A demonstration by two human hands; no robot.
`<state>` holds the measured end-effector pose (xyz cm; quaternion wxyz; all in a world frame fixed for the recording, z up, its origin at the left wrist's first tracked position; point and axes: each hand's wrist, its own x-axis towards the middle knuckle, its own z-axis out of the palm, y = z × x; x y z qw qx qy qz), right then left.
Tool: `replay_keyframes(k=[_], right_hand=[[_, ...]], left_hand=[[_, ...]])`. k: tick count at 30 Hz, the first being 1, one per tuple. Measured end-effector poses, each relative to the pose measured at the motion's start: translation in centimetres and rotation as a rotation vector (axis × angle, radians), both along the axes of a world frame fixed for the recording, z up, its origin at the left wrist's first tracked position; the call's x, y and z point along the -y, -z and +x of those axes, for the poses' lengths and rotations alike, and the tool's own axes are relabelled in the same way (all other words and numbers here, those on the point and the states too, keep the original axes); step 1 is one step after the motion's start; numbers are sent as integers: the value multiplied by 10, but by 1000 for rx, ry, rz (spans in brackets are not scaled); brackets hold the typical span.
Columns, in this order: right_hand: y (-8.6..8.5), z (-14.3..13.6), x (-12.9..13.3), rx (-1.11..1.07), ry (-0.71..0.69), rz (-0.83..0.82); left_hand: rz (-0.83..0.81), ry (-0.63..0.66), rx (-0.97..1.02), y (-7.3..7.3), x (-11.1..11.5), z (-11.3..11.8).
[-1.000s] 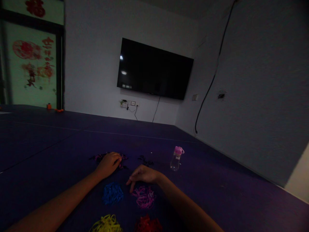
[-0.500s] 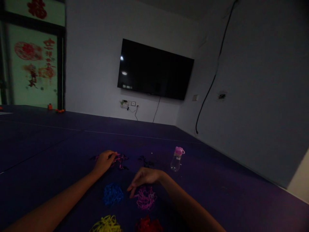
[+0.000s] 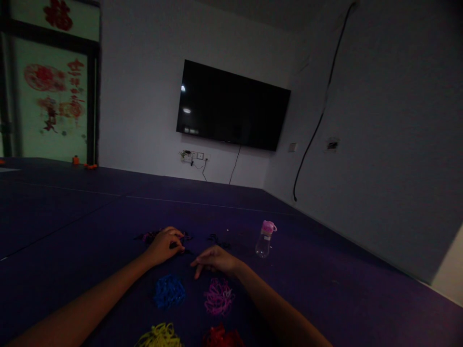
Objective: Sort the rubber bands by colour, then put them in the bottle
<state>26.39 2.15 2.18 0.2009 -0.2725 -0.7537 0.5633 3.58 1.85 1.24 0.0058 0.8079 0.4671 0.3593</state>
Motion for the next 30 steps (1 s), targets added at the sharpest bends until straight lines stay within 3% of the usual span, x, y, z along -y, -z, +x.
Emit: replay_keyframes(k=[6, 13, 22, 26, 30], right_hand=[[11, -3, -1, -75, 154, 67], [11, -6, -1, -101, 76, 150], [10, -4, -1, -53, 121, 64], [8, -3, -2, -73, 150, -6], [7, -1, -3, -54, 117, -62]], left_hand=[[92, 65, 8, -2, 5, 6], [168, 134, -49, -1, 18, 23], [132, 128, 29, -5, 23, 26], [115, 33, 133, -6, 17, 17], [98, -210, 264, -5, 6, 0]])
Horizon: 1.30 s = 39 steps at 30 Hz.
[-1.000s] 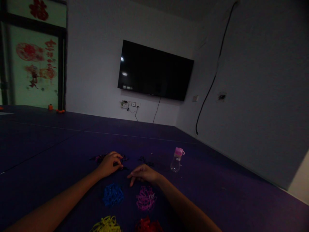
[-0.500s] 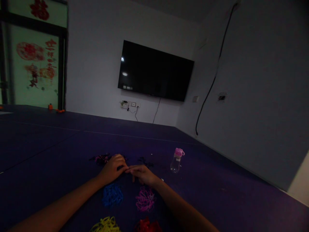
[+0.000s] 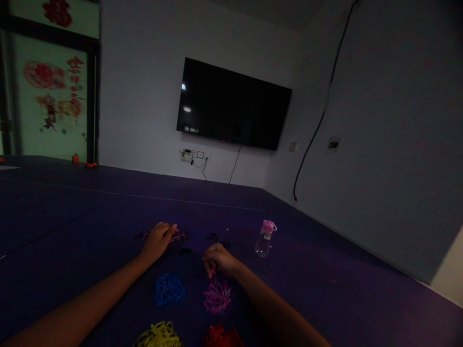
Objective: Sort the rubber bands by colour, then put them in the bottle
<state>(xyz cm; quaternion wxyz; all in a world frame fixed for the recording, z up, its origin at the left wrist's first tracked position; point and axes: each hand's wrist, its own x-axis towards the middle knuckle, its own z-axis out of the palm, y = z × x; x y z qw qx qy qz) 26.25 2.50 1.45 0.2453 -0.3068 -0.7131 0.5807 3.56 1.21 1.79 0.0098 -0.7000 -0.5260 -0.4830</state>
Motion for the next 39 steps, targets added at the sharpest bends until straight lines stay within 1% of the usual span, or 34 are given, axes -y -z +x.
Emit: replay_keyframes(k=[2, 3, 6, 9, 12, 16, 18, 20, 25, 32, 39], right_hand=[[-1, 0, 0, -20, -22, -15], [-1, 0, 1, -29, -20, -15], [-1, -1, 1, -30, 14, 11], [2, -4, 0, -10, 41, 48], [8, -6, -2, -1, 96, 90], [15, -7, -8, -11, 281, 232], [18, -7, -10, -5, 376, 298], [20, -7, -12, 6, 424, 332], [21, -9, -12, 24, 383, 342], [19, -9, -11, 69, 385, 321], [24, -7, -15, 77, 366, 353]], left_hand=[[-18, -108, 59, 2, -5, -7], [-31, -138, 72, 3, -7, -10], [-78, -155, 32, 8, -11, -14], [-108, -131, -67, 13, -13, -14], [-96, -79, -152, 17, -14, -11], [-68, 92, -276, 18, -15, -6], [-80, 122, -319, 18, -17, -5], [-104, 109, -334, 19, -18, -4], [-127, 116, -360, 19, -17, -4], [-129, 91, -385, 12, -10, -1], [-172, 86, -383, 7, -5, 2]])
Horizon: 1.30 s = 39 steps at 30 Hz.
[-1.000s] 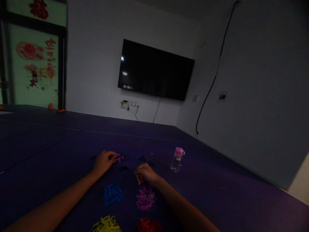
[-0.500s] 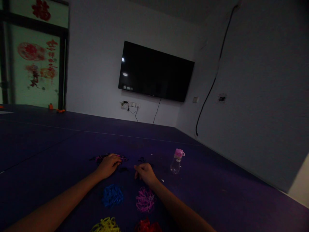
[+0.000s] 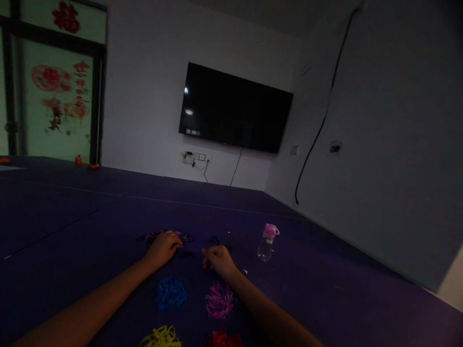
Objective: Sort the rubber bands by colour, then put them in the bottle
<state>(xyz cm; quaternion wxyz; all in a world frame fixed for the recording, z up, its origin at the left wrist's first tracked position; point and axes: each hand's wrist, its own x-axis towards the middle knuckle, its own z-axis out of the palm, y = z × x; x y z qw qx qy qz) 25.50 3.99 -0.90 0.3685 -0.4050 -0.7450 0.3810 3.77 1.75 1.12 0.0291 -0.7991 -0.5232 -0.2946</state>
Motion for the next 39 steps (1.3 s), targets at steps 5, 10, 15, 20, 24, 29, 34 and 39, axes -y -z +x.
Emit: replay_keyframes(k=[5, 10, 15, 20, 24, 29, 34, 39], right_hand=[[1, 0, -1, -2, 3, 14], [2, 0, -1, 5, 0, 9], [2, -1, -1, -2, 20, 21], [1, -1, 1, -16, 18, 19], [0, -1, 1, -14, -1, 29], [0, -1, 1, -15, 8, -4], [1, -1, 1, -12, 8, 4], [1, -1, 0, 3, 12, 4]], left_hand=[[1, 6, 24, 5, -4, -1], [23, 57, 127, 12, -9, -4], [62, 102, 251, 12, -10, -4], [68, 104, 298, 10, -9, -3], [34, 131, 249, 11, -8, -3], [13, 154, 188, 11, -8, -3], [10, 148, 173, 12, -10, -2], [19, 134, 174, 12, -9, -1]])
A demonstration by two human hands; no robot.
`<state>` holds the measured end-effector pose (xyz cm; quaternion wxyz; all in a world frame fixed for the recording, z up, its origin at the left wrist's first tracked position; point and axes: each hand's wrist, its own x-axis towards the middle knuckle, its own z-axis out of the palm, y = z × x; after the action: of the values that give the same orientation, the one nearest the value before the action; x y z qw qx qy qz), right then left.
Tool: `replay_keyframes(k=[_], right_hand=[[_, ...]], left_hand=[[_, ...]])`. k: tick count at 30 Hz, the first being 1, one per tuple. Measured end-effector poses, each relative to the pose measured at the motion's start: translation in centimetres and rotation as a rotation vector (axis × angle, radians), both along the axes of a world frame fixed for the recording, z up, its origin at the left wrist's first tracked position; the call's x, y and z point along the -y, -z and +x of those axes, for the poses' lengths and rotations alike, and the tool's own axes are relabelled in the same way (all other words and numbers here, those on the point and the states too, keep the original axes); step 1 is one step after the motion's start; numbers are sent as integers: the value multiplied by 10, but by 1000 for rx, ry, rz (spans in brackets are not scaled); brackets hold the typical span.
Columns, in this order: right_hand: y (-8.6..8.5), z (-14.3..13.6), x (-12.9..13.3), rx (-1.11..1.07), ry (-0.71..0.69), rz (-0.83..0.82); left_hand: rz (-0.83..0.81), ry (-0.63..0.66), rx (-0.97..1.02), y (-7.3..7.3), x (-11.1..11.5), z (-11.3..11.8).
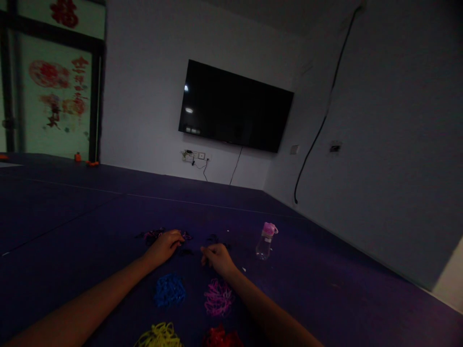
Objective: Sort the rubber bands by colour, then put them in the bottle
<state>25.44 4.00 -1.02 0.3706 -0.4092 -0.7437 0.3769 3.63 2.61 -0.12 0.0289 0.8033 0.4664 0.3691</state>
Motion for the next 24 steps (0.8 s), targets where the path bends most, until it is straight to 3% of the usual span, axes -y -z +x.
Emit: replay_keyframes(k=[24], right_hand=[[-7, -1, 6, 6, 21, -10]], left_hand=[[48, 23, 83, -5, 3, 2]])
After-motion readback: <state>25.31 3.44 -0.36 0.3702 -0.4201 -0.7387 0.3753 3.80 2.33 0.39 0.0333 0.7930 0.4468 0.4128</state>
